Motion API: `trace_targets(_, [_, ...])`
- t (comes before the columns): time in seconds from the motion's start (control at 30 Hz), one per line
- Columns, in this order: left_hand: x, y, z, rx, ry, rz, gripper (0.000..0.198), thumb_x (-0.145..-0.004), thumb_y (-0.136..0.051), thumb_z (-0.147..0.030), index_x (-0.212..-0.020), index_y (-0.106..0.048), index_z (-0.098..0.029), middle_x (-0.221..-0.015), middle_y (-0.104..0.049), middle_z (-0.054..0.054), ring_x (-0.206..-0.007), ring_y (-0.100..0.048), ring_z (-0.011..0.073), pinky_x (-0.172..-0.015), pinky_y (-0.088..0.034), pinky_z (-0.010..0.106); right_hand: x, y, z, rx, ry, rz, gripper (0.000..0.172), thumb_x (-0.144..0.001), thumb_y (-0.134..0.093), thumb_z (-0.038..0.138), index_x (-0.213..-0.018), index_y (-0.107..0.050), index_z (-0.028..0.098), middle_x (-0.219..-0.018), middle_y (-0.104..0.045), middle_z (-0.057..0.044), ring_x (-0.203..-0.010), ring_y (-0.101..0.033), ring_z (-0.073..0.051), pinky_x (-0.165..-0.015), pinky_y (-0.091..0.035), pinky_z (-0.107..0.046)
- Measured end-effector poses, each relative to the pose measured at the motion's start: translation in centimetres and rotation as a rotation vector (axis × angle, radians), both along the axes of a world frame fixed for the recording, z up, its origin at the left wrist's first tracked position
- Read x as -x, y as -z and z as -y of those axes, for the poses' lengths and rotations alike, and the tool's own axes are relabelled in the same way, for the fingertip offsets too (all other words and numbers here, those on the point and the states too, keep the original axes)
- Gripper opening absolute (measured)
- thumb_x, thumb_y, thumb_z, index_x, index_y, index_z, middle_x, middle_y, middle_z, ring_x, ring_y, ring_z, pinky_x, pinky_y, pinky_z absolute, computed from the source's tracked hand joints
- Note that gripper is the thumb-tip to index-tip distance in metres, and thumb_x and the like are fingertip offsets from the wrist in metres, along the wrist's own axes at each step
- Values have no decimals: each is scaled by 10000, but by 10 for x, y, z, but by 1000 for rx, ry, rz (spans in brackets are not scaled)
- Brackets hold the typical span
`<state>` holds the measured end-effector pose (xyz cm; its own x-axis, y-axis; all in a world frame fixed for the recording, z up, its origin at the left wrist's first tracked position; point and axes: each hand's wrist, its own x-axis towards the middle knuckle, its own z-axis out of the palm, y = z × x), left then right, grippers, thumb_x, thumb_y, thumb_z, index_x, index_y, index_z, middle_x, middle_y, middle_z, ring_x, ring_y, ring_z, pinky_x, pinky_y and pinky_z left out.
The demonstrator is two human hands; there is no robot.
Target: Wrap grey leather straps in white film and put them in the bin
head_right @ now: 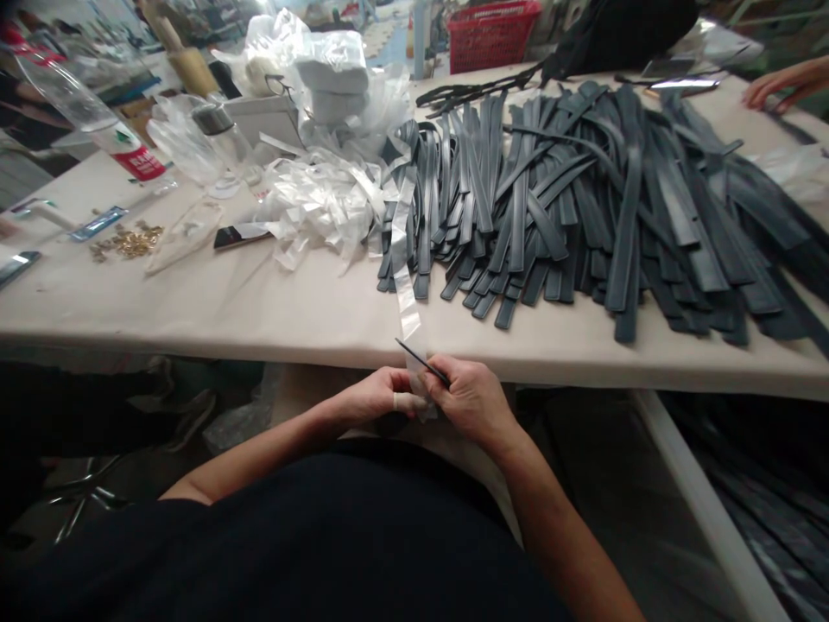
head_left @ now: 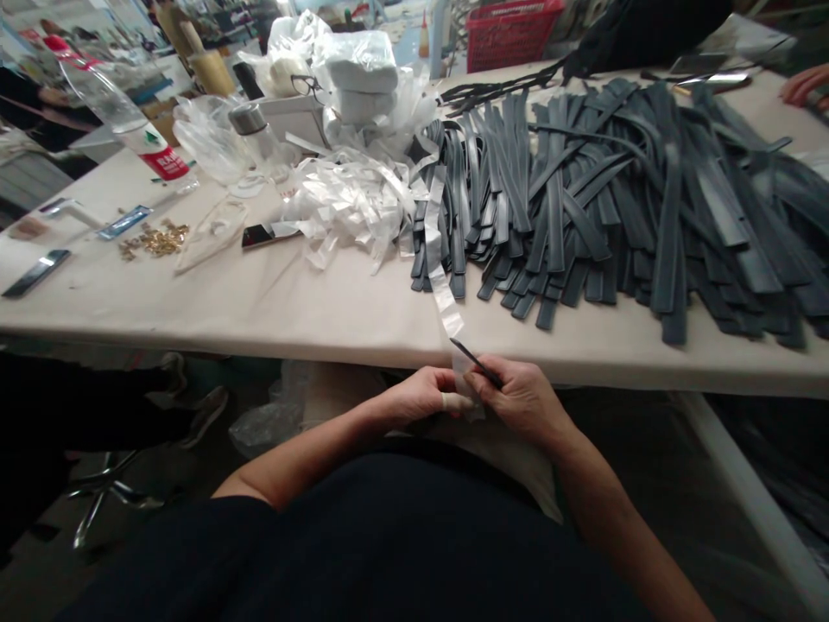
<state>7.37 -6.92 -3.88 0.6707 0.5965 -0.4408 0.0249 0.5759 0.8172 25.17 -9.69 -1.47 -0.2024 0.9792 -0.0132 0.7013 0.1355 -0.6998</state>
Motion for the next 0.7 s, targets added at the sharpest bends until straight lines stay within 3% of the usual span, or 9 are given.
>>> trace_targets(0.17, [-1, -4, 2, -46, 65, -119, 403, -582, -844, -505, -630, -690, -135, -576, -599, 4, -510, -460, 86, -532, -354, 236, -1, 3, 1, -18, 15, 97, 317, -904, -449, 415, -705, -585, 209, -607, -540, -8, -559, -480, -157, -572, -306, -282])
trace_targets(0.3, [-2, -2, 4, -115, 93, -157, 450, -635, -791, -576, -643, -713, -133, -536, -570, -9, -489, -421, 82, -513, -319, 239, -5, 8, 1, -19, 43, 58, 339, -921, -459, 445, -738, -615, 206, -621, -572, -19, -574, -504, -168, -585, -323, -293])
trace_targets(0.4, [-3, -4, 1, -104, -11, -105, 440, -602, -822, -554, -689, -745, -129, -632, -655, 34, -578, -522, 118, -583, -384, 245, -12, 9, 9, 31, 104, -196, 418, -955, -431, 540, -844, -643, 196, -650, -611, -26, -596, -543, -173, -599, -383, -286])
trace_targets(0.53, [-8, -13, -5, -67, -178, 49, 418, -591, -850, -521, -639, -710, -130, -637, -655, 40, -616, -560, 120, -659, -436, 246, -19, 5, 33, 274, 54, -536, 605, -949, -321, 698, -899, -632, 182, -682, -622, -28, -483, -478, -132, -476, -369, -259])
trace_targets(0.7, [-25, -20, -13, 55, -368, 189, 508, -513, -888, -561, -642, -652, -130, -672, -649, 28, -654, -599, 127, -699, -478, 259, -12, 9, 62, 451, -11, -541, 617, -953, -321, 697, -786, -613, 180, -657, -629, -33, -486, -479, -128, -473, -371, -249])
